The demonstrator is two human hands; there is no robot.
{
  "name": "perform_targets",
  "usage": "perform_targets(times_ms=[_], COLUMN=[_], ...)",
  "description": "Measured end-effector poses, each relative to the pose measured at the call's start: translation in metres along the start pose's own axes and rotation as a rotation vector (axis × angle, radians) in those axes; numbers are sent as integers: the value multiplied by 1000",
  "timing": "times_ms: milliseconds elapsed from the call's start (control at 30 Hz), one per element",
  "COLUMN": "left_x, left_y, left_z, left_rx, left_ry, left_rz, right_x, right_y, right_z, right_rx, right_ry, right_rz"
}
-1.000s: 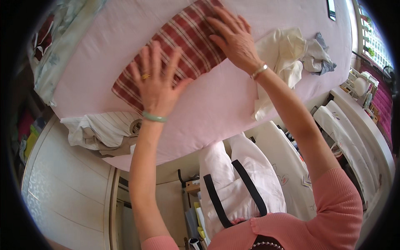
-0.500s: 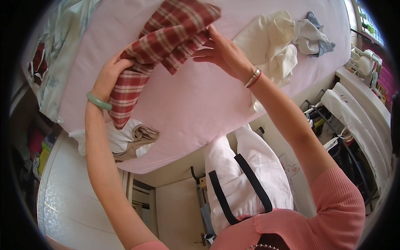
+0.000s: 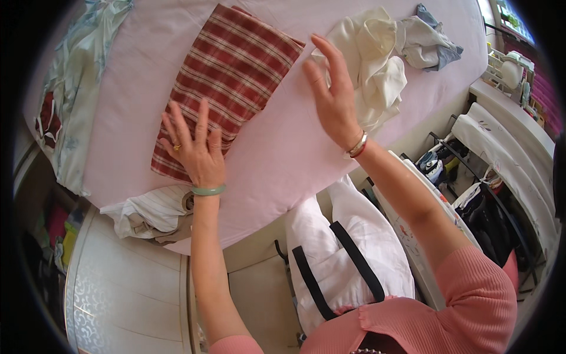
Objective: The person folds a red plaid pair of pants, a white pair of pants, and a blue pair of pants on a bed. Each item is smoothed, folded into a compact rectangle, and placed into a storage drawer.
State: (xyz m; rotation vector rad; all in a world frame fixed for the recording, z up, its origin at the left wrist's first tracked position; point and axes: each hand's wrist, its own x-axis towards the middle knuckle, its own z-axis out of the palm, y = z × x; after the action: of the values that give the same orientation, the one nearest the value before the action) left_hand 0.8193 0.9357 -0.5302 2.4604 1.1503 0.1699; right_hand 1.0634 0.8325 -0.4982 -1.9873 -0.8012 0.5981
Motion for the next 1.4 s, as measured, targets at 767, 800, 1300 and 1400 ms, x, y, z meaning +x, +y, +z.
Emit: perform_targets(times_ms=[767,800,1300,1400], left_x=[13,17,111,106], left_y=[43,43,-100,-91], left_z=[30,23,-101,-96], left_rx=[147,27,-1348,-1346], left_ry=[-100,-99,-501,-489], left_rz=[54,23,-675,-655], right_x=[-12,-14,-24,-25], right_y=[30,30,-59,-73], right_z=[20,20,100,105], right_rx=[778,789,820,799], right_ry=[-91,-133,-292,-330], right_rz=[500,585,172,195])
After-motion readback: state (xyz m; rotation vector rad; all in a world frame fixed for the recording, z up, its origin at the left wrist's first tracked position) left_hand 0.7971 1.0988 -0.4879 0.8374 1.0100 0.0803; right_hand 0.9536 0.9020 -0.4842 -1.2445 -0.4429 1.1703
